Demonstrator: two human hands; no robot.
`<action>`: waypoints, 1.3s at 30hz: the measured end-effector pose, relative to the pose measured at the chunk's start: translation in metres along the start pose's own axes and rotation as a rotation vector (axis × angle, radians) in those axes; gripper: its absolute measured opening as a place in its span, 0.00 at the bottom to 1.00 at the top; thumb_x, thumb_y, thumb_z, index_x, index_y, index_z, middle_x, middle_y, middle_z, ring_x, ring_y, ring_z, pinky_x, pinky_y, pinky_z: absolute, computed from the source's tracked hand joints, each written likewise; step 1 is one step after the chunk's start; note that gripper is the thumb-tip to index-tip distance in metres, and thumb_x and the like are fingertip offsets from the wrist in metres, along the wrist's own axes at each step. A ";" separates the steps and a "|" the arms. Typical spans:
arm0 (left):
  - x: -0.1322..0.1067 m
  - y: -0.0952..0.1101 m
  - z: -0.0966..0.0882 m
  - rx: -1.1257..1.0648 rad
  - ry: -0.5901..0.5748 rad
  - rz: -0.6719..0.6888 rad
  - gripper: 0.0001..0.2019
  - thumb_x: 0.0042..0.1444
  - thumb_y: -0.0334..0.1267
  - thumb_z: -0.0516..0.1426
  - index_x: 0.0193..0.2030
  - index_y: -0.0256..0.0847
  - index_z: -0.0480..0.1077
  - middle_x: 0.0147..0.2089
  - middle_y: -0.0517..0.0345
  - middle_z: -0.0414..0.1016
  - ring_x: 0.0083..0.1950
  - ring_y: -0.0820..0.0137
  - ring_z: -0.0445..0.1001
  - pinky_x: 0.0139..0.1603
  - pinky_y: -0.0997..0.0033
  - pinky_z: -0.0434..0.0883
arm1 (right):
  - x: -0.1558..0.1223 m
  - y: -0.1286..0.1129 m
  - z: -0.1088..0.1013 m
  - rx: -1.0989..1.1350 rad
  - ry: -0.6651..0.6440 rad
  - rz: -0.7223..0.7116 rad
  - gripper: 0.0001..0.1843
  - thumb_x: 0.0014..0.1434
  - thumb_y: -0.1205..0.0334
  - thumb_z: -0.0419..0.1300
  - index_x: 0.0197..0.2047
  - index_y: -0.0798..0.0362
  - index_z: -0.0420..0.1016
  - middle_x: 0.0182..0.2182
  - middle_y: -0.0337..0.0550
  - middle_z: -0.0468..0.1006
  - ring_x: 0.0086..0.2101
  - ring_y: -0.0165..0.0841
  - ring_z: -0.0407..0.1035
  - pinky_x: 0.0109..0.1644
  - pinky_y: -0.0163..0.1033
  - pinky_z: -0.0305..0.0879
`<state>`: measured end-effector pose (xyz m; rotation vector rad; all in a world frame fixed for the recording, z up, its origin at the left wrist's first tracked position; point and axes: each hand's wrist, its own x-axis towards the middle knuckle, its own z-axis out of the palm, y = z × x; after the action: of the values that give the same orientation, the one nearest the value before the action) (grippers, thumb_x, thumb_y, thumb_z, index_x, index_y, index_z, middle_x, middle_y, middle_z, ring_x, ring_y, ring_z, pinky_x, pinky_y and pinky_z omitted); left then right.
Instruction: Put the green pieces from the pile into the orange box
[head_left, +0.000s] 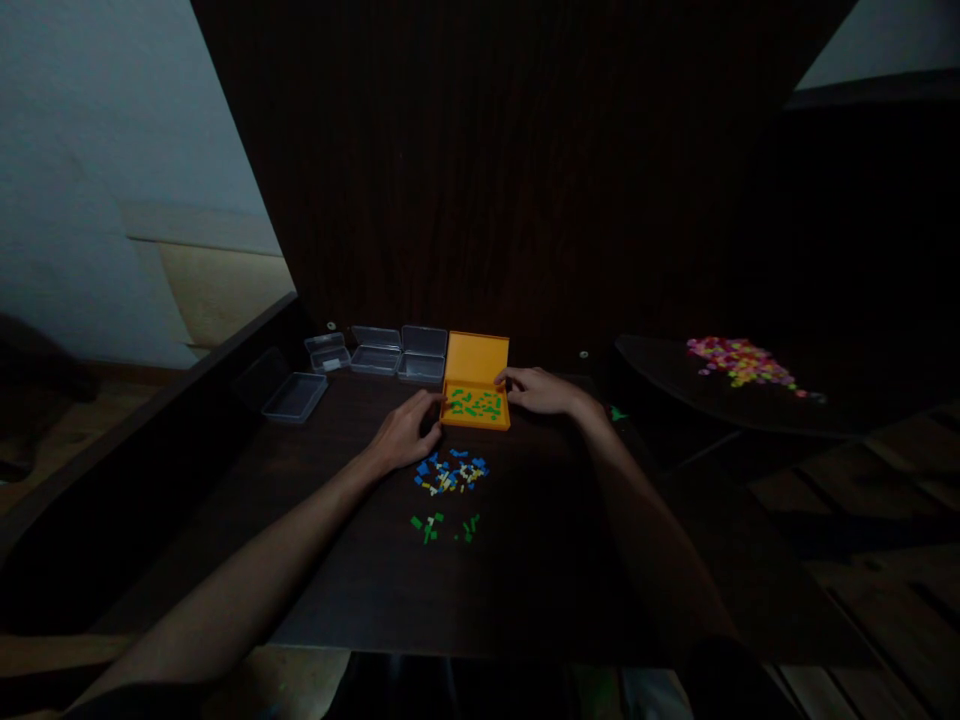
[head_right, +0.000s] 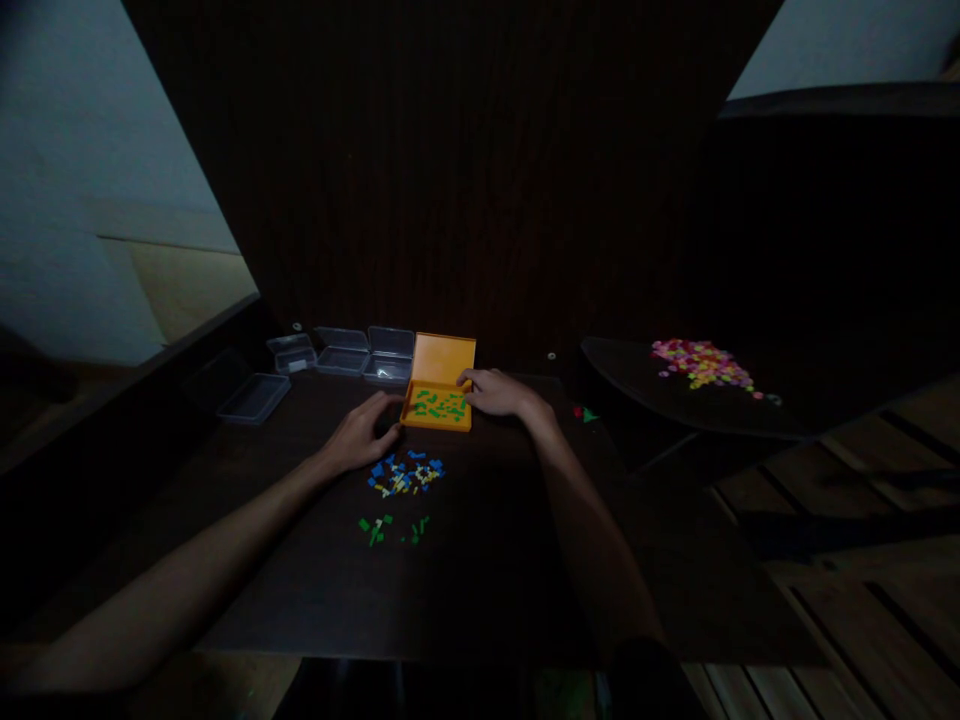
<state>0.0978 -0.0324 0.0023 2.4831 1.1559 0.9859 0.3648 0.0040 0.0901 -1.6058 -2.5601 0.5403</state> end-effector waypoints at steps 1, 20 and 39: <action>-0.001 0.000 -0.001 -0.003 -0.002 -0.001 0.18 0.58 0.35 0.53 0.55 0.38 0.66 0.44 0.51 0.72 0.45 0.63 0.74 0.49 0.64 0.73 | -0.002 -0.005 -0.002 0.000 0.000 -0.024 0.19 0.60 0.69 0.57 0.55 0.58 0.73 0.35 0.44 0.78 0.32 0.30 0.69 0.35 0.32 0.60; -0.004 0.000 -0.005 -0.051 0.017 0.047 0.14 0.61 0.34 0.50 0.52 0.39 0.69 0.38 0.56 0.71 0.38 0.67 0.72 0.42 0.69 0.71 | -0.074 -0.048 0.077 0.477 -0.043 -0.547 0.09 0.51 0.73 0.60 0.36 0.56 0.78 0.27 0.36 0.73 0.26 0.25 0.65 0.33 0.30 0.63; -0.002 -0.003 -0.004 -0.050 0.030 0.022 0.13 0.60 0.34 0.51 0.50 0.39 0.70 0.36 0.57 0.71 0.37 0.68 0.72 0.42 0.69 0.71 | -0.091 -0.043 0.094 0.396 0.042 -0.476 0.10 0.50 0.72 0.62 0.38 0.53 0.77 0.30 0.37 0.75 0.30 0.29 0.68 0.37 0.33 0.64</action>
<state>0.0926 -0.0322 0.0027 2.4560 1.1010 1.0481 0.3459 -0.1172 0.0275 -0.8396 -2.4703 0.8712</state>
